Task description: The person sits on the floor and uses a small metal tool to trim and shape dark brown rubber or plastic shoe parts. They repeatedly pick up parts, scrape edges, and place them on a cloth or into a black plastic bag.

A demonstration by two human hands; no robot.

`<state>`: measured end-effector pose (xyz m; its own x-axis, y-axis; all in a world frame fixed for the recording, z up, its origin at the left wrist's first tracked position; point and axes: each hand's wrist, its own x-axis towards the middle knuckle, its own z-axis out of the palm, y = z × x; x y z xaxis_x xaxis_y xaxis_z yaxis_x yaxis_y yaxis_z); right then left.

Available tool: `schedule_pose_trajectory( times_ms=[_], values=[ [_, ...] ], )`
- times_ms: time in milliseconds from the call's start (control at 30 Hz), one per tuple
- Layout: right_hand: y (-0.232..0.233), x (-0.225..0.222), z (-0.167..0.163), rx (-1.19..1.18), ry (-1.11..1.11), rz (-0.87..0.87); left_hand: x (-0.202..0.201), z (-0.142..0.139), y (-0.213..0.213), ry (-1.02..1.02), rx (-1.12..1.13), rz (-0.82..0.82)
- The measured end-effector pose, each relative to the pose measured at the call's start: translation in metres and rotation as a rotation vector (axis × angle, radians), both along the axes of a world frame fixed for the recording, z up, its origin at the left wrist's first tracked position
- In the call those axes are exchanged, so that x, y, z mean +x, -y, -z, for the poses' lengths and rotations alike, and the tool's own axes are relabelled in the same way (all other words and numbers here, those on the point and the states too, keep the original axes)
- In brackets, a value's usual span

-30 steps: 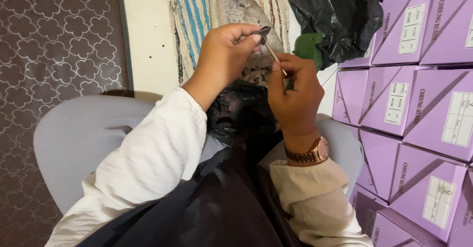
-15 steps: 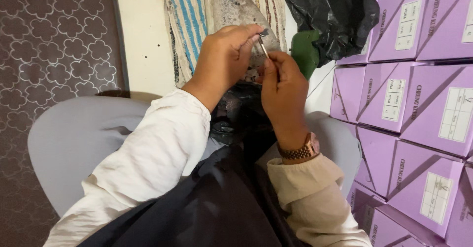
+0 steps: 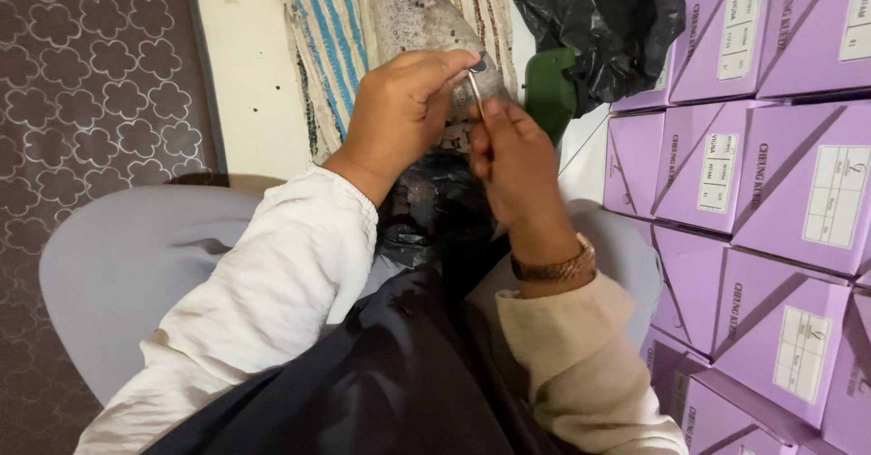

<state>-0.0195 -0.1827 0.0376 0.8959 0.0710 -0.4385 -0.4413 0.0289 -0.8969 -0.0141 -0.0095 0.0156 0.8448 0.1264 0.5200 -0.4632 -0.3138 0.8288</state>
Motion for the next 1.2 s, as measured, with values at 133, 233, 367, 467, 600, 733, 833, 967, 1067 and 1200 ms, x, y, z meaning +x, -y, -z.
schedule_pose_trajectory(
  times_ms=[133,233,367,467,600,733,833,967,1067,1200],
  values=[
    [-0.01,-0.014,0.007,-0.866,0.931,-0.195,-0.002,-0.001,0.002,-0.058,-0.034,-0.009],
    [-0.013,-0.009,0.008,-0.814,0.772,-0.187,-0.004,0.0,-0.002,-0.01,-0.01,0.001],
    [-0.006,0.006,-0.002,0.219,-0.125,-0.01,-0.006,0.001,-0.006,0.06,0.04,0.01],
    [-0.003,0.009,-0.011,0.47,-0.288,-0.003,-0.006,0.001,-0.003,0.054,0.068,0.022],
    [-0.019,0.0,-0.011,-0.045,0.142,-0.051,-0.005,0.0,0.002,-0.04,-0.048,-0.01],
    [-0.021,-0.011,-0.017,-0.658,0.698,-0.144,-0.004,0.0,0.001,-0.14,-0.198,-0.003],
    [-0.021,-0.012,-0.017,-0.567,0.691,-0.061,-0.005,0.0,-0.002,-0.025,-0.044,-0.046],
    [-0.021,-0.008,-0.012,-0.307,0.468,-0.034,-0.006,0.001,-0.005,0.054,0.026,-0.049],
    [-0.019,-0.004,-0.008,-0.115,0.303,-0.042,-0.006,0.002,-0.006,0.082,0.028,-0.028],
    [-0.014,-0.002,-0.007,0.067,0.095,-0.068,-0.005,0.003,-0.006,0.109,0.034,-0.031]
  ],
)
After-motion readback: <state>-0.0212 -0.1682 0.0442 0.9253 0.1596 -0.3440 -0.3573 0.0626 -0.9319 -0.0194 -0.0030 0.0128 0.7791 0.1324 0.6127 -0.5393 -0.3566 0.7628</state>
